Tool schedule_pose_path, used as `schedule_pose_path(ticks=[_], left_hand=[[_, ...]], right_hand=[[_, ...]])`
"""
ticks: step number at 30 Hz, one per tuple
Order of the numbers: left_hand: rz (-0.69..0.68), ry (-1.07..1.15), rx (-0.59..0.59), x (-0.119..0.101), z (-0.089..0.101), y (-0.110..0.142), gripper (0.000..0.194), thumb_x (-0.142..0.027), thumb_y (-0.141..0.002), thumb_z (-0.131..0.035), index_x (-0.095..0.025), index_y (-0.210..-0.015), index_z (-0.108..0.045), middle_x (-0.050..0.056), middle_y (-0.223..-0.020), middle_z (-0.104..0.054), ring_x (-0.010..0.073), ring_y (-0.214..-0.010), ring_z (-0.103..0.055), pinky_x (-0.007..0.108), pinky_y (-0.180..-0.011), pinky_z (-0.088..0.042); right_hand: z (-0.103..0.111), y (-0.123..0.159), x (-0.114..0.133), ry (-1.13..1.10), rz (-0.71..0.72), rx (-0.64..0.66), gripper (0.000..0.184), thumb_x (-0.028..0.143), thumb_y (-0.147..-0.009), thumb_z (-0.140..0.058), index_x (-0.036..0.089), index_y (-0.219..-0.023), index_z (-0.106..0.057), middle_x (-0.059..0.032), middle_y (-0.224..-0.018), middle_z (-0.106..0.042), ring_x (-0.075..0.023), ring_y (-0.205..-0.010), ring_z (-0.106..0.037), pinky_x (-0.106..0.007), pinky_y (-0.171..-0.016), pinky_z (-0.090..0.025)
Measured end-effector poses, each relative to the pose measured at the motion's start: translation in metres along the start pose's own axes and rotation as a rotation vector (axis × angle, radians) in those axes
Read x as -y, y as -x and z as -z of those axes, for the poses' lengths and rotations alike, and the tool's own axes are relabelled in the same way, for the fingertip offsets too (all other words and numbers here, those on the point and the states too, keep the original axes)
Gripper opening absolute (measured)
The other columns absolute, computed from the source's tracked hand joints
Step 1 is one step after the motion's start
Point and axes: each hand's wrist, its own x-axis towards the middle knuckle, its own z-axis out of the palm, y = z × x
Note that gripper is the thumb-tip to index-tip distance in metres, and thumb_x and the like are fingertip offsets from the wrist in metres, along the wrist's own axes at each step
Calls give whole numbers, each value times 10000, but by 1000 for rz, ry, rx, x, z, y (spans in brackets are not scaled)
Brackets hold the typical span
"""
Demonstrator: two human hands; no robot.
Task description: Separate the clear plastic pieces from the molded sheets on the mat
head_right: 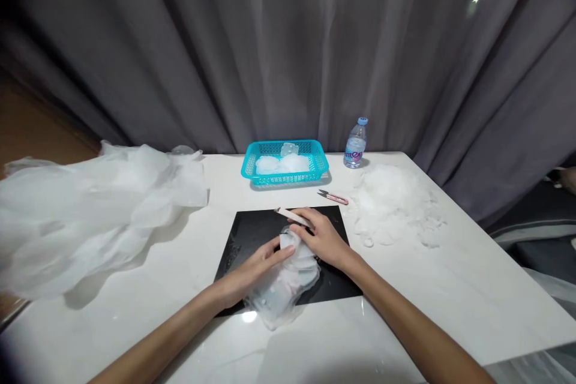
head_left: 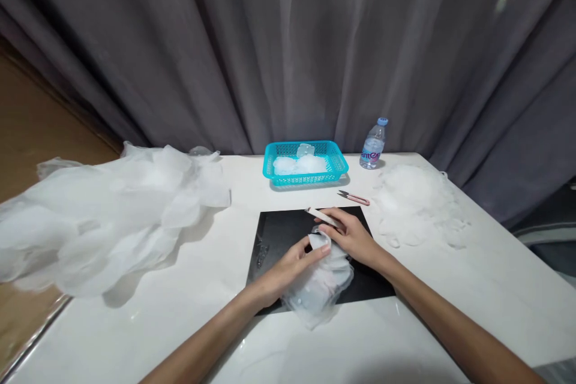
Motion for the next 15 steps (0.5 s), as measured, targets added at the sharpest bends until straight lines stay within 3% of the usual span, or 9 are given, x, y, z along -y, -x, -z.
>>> schedule_pose_path(ticks=[4,7,11,13,15], left_hand=[[-70,-84,-79,7,-3,-3,766,-558,-755,-877,-166,-1339,-572,84,-1120,-736,252,-1004,-687,309,-835,-535],[-105,-61,-184,5,-4,-3,599,-646,-872,-716,-152,-1209,-686,86,-1081,-754,267,-1025,-678,319,-870,-527],[-102,-102,-230,2,4,-1,603,-698,-935,-592,-147,-1097,-774,101,-1025,-785,321,-1105,-673,368,-973,-513],[-115,-116,-247,3,10,-1,608,-708,-946,-568,-168,-1131,-777,97,-1049,-788,332,-1186,-651,388,-1041,-487],[-154,-117,-224,4,16,-1,600,-707,-957,-555,-193,-1182,-767,83,-1118,-782,325,-1270,-613,403,-1128,-429]], right_hand=[[-4,5,-3,130,-15,-46,228,387,-1031,-558,213,-1078,-699,-56,-1010,-714,-220,-938,-637,-335,-834,-495],[-4,8,2,178,-18,-104,240,404,-1049,-524,210,-1023,-663,-56,-978,-665,-221,-943,-603,-342,-851,-481],[3,13,11,167,33,-257,263,458,-1043,-523,214,-1089,-607,-71,-1053,-610,-225,-1013,-594,-324,-827,-503],[4,16,16,144,41,-228,273,468,-996,-620,221,-1108,-590,-60,-1063,-601,-214,-985,-596,-306,-796,-506],[2,20,18,138,25,-114,270,435,-953,-704,229,-1094,-602,-44,-1061,-621,-197,-944,-606,-293,-780,-498]])
